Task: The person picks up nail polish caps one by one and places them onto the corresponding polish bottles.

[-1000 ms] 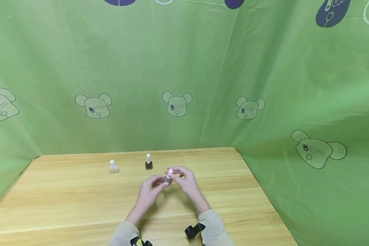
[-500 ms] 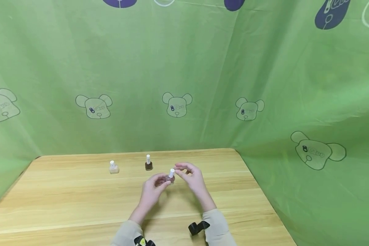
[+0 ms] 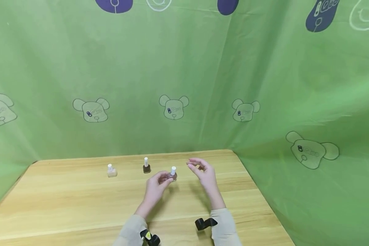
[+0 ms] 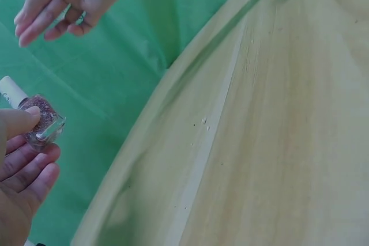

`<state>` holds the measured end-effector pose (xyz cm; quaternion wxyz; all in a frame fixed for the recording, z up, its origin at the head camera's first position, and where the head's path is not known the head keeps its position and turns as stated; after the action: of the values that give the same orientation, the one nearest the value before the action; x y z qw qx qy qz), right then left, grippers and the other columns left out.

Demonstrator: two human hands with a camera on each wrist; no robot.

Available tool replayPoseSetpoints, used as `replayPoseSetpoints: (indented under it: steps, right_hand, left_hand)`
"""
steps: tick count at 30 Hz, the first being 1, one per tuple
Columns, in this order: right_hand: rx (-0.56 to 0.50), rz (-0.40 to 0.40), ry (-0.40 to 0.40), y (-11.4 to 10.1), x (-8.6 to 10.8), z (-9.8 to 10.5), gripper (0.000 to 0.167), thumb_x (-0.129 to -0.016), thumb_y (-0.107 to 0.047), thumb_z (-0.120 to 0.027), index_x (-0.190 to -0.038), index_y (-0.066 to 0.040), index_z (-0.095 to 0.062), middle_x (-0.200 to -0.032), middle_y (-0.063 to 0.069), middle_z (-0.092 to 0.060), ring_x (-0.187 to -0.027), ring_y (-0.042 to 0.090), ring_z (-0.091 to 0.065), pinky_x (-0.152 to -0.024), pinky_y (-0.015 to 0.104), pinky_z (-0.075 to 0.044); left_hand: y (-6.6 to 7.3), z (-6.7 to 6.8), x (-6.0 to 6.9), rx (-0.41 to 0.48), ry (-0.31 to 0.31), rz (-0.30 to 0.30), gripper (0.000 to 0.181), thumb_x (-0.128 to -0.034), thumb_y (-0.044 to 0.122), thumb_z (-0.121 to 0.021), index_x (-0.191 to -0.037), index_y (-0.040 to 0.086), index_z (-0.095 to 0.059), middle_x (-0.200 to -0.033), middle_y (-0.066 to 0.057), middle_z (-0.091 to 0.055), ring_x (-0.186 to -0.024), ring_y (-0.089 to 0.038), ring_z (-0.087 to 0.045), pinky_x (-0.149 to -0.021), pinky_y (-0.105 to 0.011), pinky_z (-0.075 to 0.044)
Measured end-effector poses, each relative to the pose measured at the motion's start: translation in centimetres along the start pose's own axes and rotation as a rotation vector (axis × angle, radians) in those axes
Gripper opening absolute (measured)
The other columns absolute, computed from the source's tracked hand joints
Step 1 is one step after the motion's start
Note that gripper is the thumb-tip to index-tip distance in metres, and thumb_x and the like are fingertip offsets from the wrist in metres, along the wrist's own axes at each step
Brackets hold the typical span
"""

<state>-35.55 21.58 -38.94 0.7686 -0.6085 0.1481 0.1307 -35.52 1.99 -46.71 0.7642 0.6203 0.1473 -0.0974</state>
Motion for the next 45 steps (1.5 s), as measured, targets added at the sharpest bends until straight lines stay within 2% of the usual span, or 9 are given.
replayPoseSetpoints:
  steps: [3,6,11,17,25,29,32,37,45]
  right_hand:
    - [-0.035,-0.013,0.03,1.5,-0.3,1.2,0.027,-0.09,-0.003,-0.066,-0.115,0.008,-0.063,-0.095,-0.01,-0.074,-0.089,0.0,-0.066,-0.081,0.015,-0.049]
    - [-0.078,-0.013,0.07,2.6,-0.6,2.4,0.027,-0.091,-0.002,-0.065,-0.116,0.008,-0.062,-0.092,-0.019,-0.072,-0.087,-0.002,-0.066,-0.083,0.013,-0.05]
    - [-0.112,-0.016,0.132,2.6,-0.8,4.5,0.03,-0.09,-0.001,-0.065,-0.116,0.013,-0.059,-0.089,-0.018,-0.073,-0.087,-0.002,-0.067,-0.085,0.013,-0.052]
    - [-0.102,-0.054,0.193,3.8,-0.9,6.7,0.034,-0.091,-0.007,-0.066,-0.119,0.01,-0.058,-0.088,-0.019,-0.072,-0.089,-0.001,-0.067,-0.087,0.011,-0.05]
    - [-0.169,-0.116,0.242,5.5,-0.8,8.9,0.04,-0.092,-0.01,-0.066,-0.125,0.01,-0.054,-0.087,-0.02,-0.072,-0.091,-0.001,-0.067,-0.091,0.011,-0.049]
    - [-0.182,-0.139,0.257,6.6,-0.6,9.8,0.041,-0.092,-0.012,-0.066,-0.126,0.008,-0.055,-0.089,-0.018,-0.073,-0.093,-0.001,-0.067,-0.091,0.011,-0.049]
    - [-0.186,-0.148,0.269,7.3,-0.5,10.5,0.042,-0.092,-0.014,-0.067,-0.126,0.007,-0.055,-0.091,-0.016,-0.074,-0.092,0.0,-0.067,-0.086,0.012,-0.05]
    - [-0.255,-0.18,0.315,9.0,-0.1,11.7,0.036,-0.092,-0.011,-0.066,-0.123,0.005,-0.057,-0.089,-0.015,-0.074,-0.087,0.003,-0.066,-0.074,0.017,-0.047]
    - [-0.388,-0.194,0.349,10.8,0.3,13.0,0.025,-0.093,-0.005,-0.063,-0.118,-0.001,-0.062,-0.087,-0.011,-0.075,-0.081,0.005,-0.063,-0.068,0.018,-0.047]
  left_hand:
    - [-0.6,-0.4,-0.4,0.004,-0.005,0.021,0.024,-0.0827,0.012,-0.075,-0.104,0.002,-0.069,-0.096,-0.014,-0.073,-0.084,-0.018,-0.069,-0.075,-0.015,-0.056]
    - [-1.1,-0.9,-0.9,0.005,-0.014,0.031,0.023,-0.0832,0.011,-0.074,-0.104,0.001,-0.069,-0.097,-0.015,-0.073,-0.085,-0.018,-0.068,-0.075,-0.016,-0.056]
    - [-1.8,-2.0,-2.0,-0.015,-0.05,0.037,0.022,-0.0844,0.011,-0.073,-0.104,0.002,-0.069,-0.097,-0.013,-0.072,-0.084,-0.015,-0.066,-0.073,-0.013,-0.055]
    - [-2.3,-3.4,-2.9,-0.029,-0.091,0.027,0.02,-0.0849,0.01,-0.072,-0.103,0.001,-0.068,-0.097,-0.013,-0.072,-0.083,-0.015,-0.065,-0.074,-0.016,-0.056]
    - [-2.9,-4.5,-3.9,-0.093,-0.087,0.003,0.018,-0.0842,0.008,-0.073,-0.101,0.003,-0.069,-0.097,-0.013,-0.073,-0.086,-0.019,-0.068,-0.077,-0.023,-0.058]
    - [-3.4,-4.8,-4.4,-0.08,-0.086,0.031,0.02,-0.0839,0.008,-0.073,-0.102,0.002,-0.069,-0.099,-0.014,-0.073,-0.09,-0.022,-0.069,-0.081,-0.027,-0.059]
    - [-3.9,-5.0,-4.8,-0.078,-0.078,0.045,0.022,-0.0835,0.008,-0.073,-0.104,0.002,-0.069,-0.101,-0.015,-0.073,-0.093,-0.024,-0.069,-0.084,-0.029,-0.059]
    - [-4.7,-5.3,-5.4,-0.103,-0.071,0.058,0.021,-0.0837,0.01,-0.073,-0.103,0.003,-0.07,-0.098,-0.013,-0.073,-0.091,-0.022,-0.069,-0.083,-0.03,-0.059]
    - [-5.1,-5.9,-6.1,-0.129,-0.074,0.06,0.019,-0.083,0.008,-0.074,-0.1,0.001,-0.07,-0.097,-0.015,-0.074,-0.091,-0.026,-0.07,-0.084,-0.035,-0.059]
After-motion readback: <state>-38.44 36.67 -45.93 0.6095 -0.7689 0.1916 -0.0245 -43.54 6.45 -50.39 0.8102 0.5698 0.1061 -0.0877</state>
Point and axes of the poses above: each hand's wrist, its own x-axis away from the middle knuckle, its own z-axis out of the back of the hand, y = z × x, the point moved 10 cm from there along -x, towards the middle knuckle
